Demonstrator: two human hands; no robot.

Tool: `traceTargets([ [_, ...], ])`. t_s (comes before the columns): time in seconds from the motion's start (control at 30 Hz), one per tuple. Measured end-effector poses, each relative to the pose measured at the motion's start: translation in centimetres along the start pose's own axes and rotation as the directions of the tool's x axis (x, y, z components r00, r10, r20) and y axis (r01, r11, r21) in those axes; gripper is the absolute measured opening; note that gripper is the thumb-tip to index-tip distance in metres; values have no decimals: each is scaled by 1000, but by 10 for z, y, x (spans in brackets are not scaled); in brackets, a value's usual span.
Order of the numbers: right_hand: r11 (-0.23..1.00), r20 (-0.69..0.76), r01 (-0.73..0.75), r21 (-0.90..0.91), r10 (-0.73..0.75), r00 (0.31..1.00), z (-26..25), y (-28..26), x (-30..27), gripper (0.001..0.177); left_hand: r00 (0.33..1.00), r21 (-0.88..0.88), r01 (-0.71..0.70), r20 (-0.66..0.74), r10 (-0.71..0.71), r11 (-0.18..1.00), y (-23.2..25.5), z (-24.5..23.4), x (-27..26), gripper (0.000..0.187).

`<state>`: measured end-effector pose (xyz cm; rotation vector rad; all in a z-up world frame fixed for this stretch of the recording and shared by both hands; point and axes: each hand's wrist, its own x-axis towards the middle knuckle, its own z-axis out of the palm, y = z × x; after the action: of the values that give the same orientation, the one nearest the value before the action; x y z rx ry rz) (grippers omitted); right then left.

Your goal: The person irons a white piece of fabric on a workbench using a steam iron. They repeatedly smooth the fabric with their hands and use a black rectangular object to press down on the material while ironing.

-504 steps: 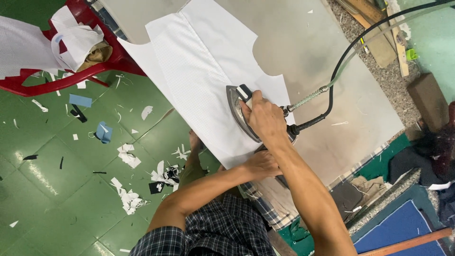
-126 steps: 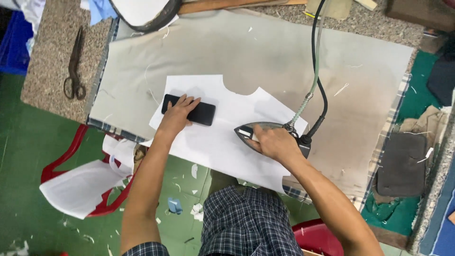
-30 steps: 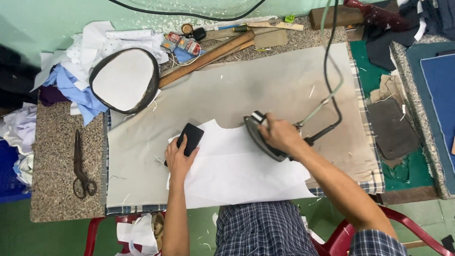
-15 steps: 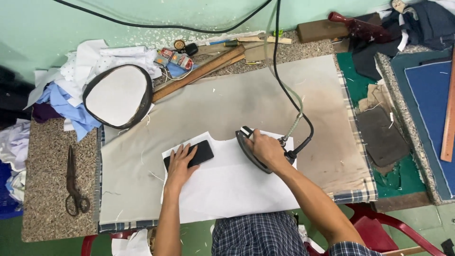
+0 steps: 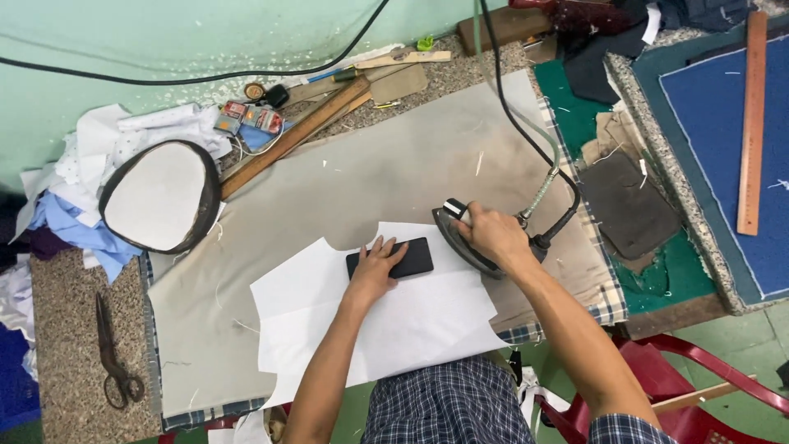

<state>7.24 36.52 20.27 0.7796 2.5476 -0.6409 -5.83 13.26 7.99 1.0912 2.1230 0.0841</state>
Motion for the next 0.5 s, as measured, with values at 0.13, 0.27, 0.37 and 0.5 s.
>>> traceTargets([
  [0.13,998,-89,-63,20,65,994,-5,55,6,45,999,22,-18,31,17,1000,61,-10,17,87],
  [0.27,988,-152,-143,60,150,977,-8,99,13,49,1000,45,-2,-5,2,999,97,-8,56,89],
  [0.37,982,-164,-168,90,181,970,-6,112,17,50,997,7,46,-69,-45,999,118,-22,85,89],
  [0.5,981,-166,-152,122,171,971,-13,110,13,46,979,-59,92,-174,-101,994,132,-37,136,86],
])
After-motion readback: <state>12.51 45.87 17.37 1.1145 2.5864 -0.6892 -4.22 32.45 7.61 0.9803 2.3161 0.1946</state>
